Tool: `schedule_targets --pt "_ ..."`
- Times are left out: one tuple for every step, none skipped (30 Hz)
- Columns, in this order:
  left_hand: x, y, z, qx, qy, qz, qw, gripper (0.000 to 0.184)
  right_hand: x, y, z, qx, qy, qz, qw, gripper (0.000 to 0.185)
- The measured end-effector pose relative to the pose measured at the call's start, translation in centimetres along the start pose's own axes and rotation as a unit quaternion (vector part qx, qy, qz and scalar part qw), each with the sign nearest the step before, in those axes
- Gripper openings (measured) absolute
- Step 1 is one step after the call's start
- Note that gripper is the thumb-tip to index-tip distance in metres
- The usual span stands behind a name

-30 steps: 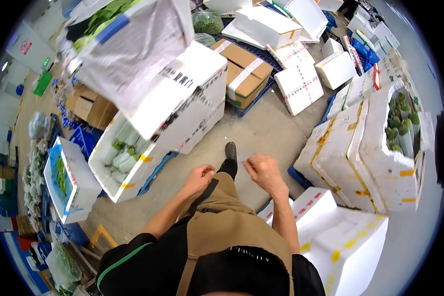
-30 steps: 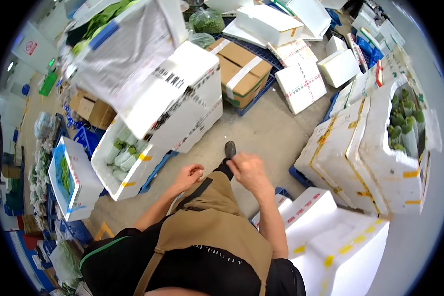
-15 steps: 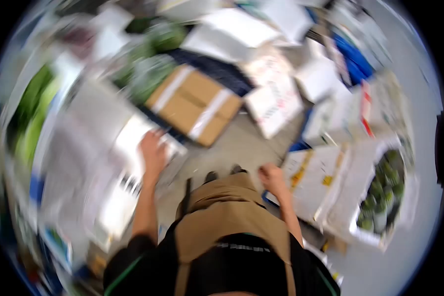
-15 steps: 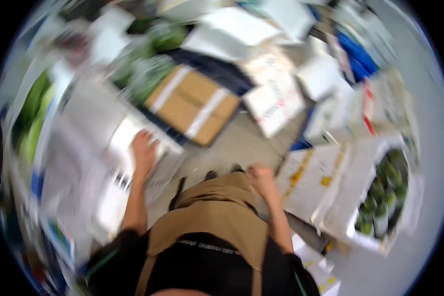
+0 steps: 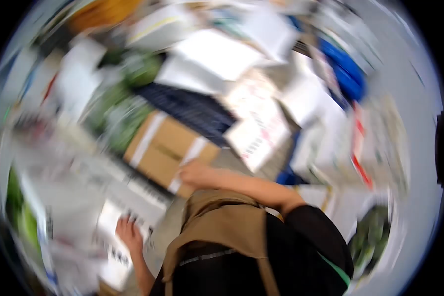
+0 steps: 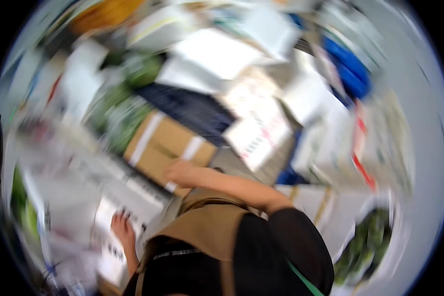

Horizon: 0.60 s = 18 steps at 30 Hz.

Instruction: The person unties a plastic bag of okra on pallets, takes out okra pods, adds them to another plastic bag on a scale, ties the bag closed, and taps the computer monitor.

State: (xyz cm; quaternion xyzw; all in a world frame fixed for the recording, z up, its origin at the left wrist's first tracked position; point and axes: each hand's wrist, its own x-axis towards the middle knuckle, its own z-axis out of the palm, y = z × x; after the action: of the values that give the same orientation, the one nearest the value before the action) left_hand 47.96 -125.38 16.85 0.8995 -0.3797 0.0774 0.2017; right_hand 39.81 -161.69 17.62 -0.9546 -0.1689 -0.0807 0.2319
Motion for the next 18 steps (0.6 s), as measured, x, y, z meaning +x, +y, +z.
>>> schedule_targets --pt "-0.5 -0.7 0.3 -0.008 0.008 -0.035 0.999 0.016 -0.4 1.3 1.7 -0.017 -0.038 0.018 0.999 0.010" --pt "-0.2 -1.1 0.1 0.015 -0.016 -0.047 0.999 0.014 0.3 1.6 0.6 -0.007 -0.058 0.006 0.998 0.009" --pt "0.4 -1.0 -0.6 0.004 -0.013 -0.063 0.998 0.012 0.9 1.8 0.5 0.014 -0.051 0.008 0.999 0.006" --pt "1.0 -0.5 -0.9 -0.013 -0.007 -0.065 0.998 0.011 1.2 2.2 0.7 0.034 -0.081 0.002 0.996 0.006" --pt "1.2 -0.6 -1.2 -0.010 -0.010 -0.079 0.997 0.011 1.5 2.3 0.9 0.056 -0.088 0.005 0.995 0.007" --pt "1.4 -1.1 -1.3 -0.012 -0.014 -0.084 0.996 0.012 1.9 2.7 1.7 0.071 -0.096 0.000 0.993 0.008" --pt "1.1 -0.4 -1.3 -0.010 -0.020 -0.081 0.997 0.012 0.9 3.2 2.5 0.085 -0.095 0.000 0.992 0.009" --pt "1.0 -0.5 -1.4 -0.009 -0.021 -0.083 0.996 0.012 0.9 3.1 3.0 0.096 -0.100 0.012 0.990 0.010" --pt "1.1 -1.1 -1.2 -0.011 -0.022 -0.084 0.996 0.012 1.7 2.8 3.1 0.100 -0.128 0.040 0.986 0.009" --pt "1.1 -1.1 -1.2 -0.011 -0.019 -0.085 0.996 0.011 2.2 2.6 2.7 0.113 -0.143 0.040 0.982 0.009" --pt "1.1 -1.1 -1.1 -0.013 -0.021 -0.090 0.996 0.012 2.8 2.4 2.2 0.125 -0.157 0.040 0.979 0.009" --pt "1.1 -0.9 -1.1 -0.009 -0.021 -0.096 0.995 0.012 3.3 2.5 2.0 0.136 -0.169 0.040 0.975 0.009" --pt "1.3 -0.9 -1.2 -0.004 -0.021 -0.100 0.995 0.012 4.0 3.2 2.5 0.129 -0.161 0.025 0.978 0.009" --pt "1.4 -0.7 -1.2 -0.001 -0.024 -0.103 0.994 0.012 4.3 4.1 3.1 0.124 -0.155 0.015 0.980 0.008" --pt "1.5 -0.4 -1.4 -0.006 -0.030 -0.108 0.994 0.012 4.7 4.5 3.1 0.118 -0.146 0.010 0.982 0.007" --pt "1.6 -0.6 -1.4 -0.004 -0.030 -0.107 0.994 0.012 5.4 5.0 2.9 0.114 -0.147 0.016 0.982 0.008" --pt "1.7 -0.7 -1.4 -0.004 -0.028 -0.107 0.994 0.012 6.5 5.6 2.5 0.107 -0.149 0.021 0.983 0.008" --pt "1.7 -0.7 -1.3 -0.005 -0.026 -0.109 0.994 0.012 7.4 6.2 2.1 0.100 -0.152 0.026 0.983 0.008"
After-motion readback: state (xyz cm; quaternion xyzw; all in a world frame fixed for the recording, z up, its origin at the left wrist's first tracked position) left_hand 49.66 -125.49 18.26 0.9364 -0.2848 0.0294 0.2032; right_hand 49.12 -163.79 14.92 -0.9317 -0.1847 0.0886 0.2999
